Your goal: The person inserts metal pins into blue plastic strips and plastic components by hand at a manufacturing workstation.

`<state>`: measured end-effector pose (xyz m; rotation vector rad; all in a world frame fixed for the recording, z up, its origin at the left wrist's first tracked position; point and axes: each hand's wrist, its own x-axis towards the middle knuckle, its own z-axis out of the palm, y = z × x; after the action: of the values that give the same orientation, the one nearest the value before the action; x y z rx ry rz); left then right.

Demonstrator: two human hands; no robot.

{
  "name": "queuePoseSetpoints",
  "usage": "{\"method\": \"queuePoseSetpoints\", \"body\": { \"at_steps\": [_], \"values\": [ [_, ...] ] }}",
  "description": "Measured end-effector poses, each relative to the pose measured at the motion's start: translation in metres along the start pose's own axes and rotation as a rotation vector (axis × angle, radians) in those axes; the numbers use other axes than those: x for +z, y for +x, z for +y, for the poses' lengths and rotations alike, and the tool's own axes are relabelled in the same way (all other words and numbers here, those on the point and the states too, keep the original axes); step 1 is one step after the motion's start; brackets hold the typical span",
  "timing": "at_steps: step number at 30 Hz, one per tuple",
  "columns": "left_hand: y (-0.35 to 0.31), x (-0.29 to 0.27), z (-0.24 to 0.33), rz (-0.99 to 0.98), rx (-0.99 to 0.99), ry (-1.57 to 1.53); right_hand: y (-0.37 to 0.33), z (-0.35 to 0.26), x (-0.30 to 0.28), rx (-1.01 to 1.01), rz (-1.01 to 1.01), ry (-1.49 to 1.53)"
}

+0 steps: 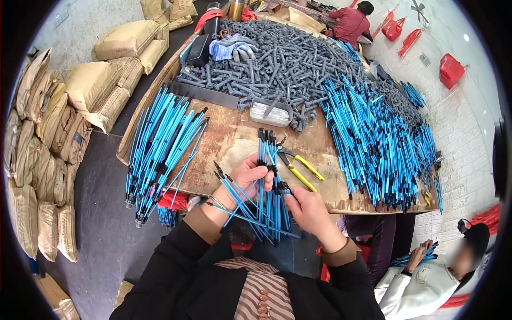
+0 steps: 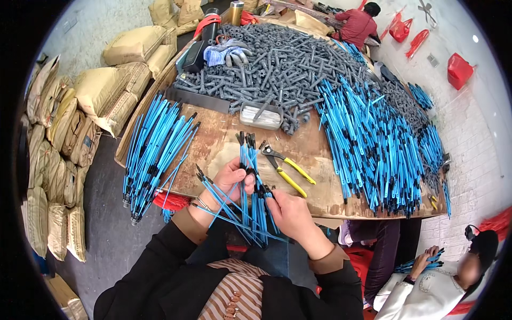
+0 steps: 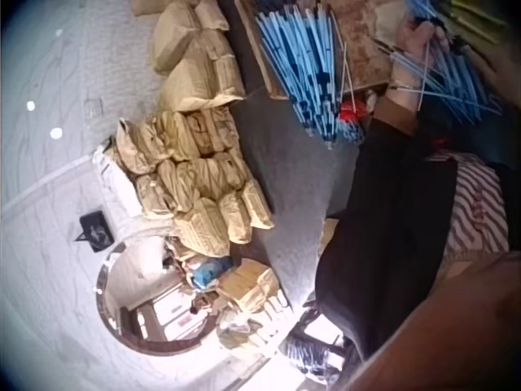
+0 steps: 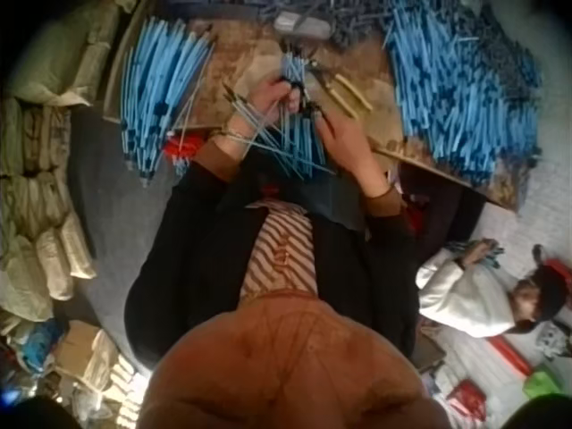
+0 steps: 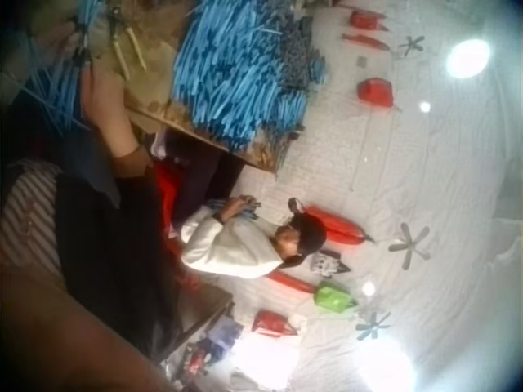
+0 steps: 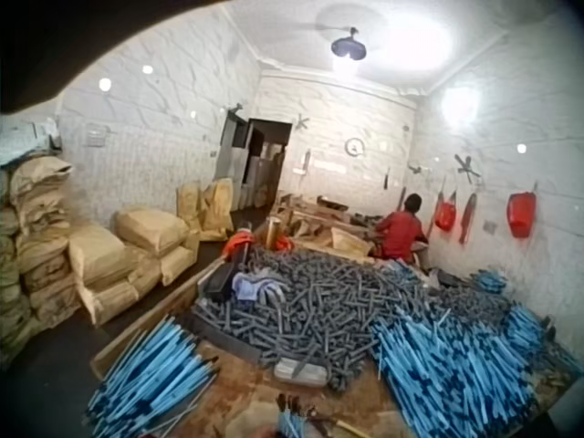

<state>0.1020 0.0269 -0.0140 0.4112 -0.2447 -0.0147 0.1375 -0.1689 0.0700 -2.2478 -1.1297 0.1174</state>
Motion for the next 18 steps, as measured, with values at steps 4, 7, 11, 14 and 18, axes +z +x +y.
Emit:
{"method": "queuePoseSetpoints", "body": {
  "at_steps": [4,7,11,14,18],
  "values": [
    [-0.006,-0.001,0.005,0.084,-0.011,0.011,0.052,0.004,-0.036,-0.058,-0.183,-0.048],
    [-0.007,-0.004,0.005,0.045,-0.043,-0.119,0.133,0.022,-0.039,-0.037,0.091,-0.222],
    [-0.003,0.007,-0.001,0.060,-0.038,-0.097,0.208,0.066,-0.010,-0.245,0.162,-0.668],
    [-0.013,0.014,-0.002,0.155,-0.022,0.037,0.242,0.075,0.002,-0.192,-0.184,-0.674],
    [-0.013,0.012,-0.002,0.015,-0.038,0.044,0.279,0.083,-0.017,-0.174,-0.332,-0.684]
  ]
}}
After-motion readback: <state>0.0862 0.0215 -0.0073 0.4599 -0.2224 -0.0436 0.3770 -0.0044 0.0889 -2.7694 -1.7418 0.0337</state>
